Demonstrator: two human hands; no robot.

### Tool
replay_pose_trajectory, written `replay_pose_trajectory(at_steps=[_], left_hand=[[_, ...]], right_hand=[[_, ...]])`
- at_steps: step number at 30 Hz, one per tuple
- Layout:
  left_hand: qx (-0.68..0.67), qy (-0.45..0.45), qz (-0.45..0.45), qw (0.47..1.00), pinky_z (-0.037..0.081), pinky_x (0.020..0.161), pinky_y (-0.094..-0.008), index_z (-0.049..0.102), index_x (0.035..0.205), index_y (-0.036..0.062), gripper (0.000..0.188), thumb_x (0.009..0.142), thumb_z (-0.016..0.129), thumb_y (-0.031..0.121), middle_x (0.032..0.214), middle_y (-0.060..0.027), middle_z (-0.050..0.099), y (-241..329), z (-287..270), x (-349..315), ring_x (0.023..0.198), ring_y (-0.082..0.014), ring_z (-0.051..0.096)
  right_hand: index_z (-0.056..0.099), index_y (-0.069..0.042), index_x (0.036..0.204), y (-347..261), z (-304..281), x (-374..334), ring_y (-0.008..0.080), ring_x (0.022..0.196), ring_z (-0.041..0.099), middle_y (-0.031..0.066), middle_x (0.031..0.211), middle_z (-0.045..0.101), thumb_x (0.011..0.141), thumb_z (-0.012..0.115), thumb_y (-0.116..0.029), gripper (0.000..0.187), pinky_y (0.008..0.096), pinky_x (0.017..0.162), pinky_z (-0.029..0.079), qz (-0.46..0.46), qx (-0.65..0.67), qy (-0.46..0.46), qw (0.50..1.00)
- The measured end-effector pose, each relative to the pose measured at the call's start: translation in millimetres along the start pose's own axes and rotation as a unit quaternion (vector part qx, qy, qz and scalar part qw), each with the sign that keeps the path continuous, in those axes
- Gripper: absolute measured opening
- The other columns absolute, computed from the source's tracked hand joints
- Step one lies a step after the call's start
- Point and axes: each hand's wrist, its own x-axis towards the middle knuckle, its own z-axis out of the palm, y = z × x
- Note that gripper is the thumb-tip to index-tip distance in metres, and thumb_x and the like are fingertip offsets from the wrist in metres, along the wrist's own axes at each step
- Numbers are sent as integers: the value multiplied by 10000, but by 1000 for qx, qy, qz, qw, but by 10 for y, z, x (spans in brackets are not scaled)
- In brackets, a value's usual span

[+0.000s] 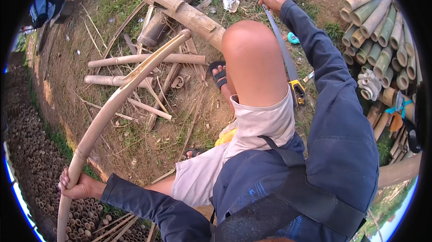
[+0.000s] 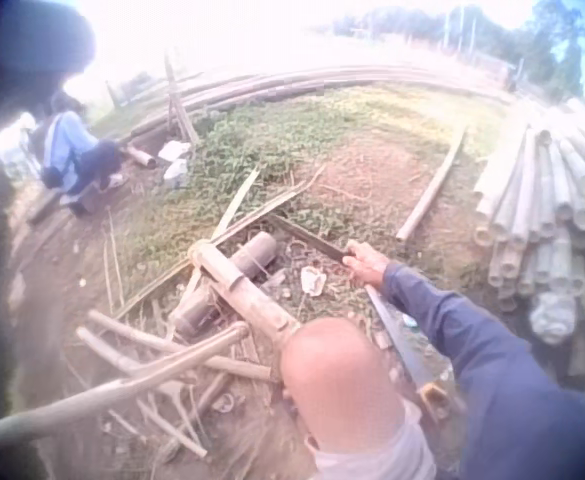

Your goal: The person sits on the ground and uses a knife to split and shape a long bamboo pole. They repeatedly shave the bamboo, split it lengthwise, and refine the edges. The person also uses a hand saw to cut the bamboo and continues to shape it with the knife.

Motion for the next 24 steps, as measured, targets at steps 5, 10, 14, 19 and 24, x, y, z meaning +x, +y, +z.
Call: replay_pose_trajectory(at_steps=[5,10,14,19,24], left_hand=[[-23,28,-84,996,548,864,-331,620,800,90,88,875,639,133,876,-30,657,-1059,-33,-262,898,-151,646],[-41,22,-240,970,584,951,-344,659,1008,49,221,938,723,249,1072,-73,701,-2285,-492,-795,1033,-202,675],[-100,195,-314,924,599,938,-357,631,1075,28,419,915,757,395,1077,-90,704,-2929,-978,-1260,1020,-219,690],[-31,236,-347,907,563,990,-403,592,1085,20,609,873,712,578,1042,-122,679,-3335,-1548,-1376,1067,-243,656],[59,377,-413,827,590,921,-452,562,1185,11,465,957,711,388,1119,-148,659,-3440,-1826,-1180,1027,-320,664]], right_hand=[[579,-174,1196,1431,113,-49,361,1060,625,173,1151,602,1004,555,-343,256,484,904,512,104,-134,18,985],[572,-294,1251,2000,52,-35,426,1192,601,138,1323,550,1027,507,-431,270,538,1027,465,239,-253,-8,938],[586,-286,1251,1975,-136,-567,373,1111,643,114,1306,576,1005,563,-304,248,511,948,514,129,-341,124,923],[581,-204,1237,1650,-159,-2168,408,1074,633,177,1184,565,958,629,-431,363,507,948,501,211,-243,-180,930],[549,-107,1346,1601,189,-3520,397,1279,537,234,1381,504,899,642,-627,692,459,1097,422,330,-134,-278,892]])
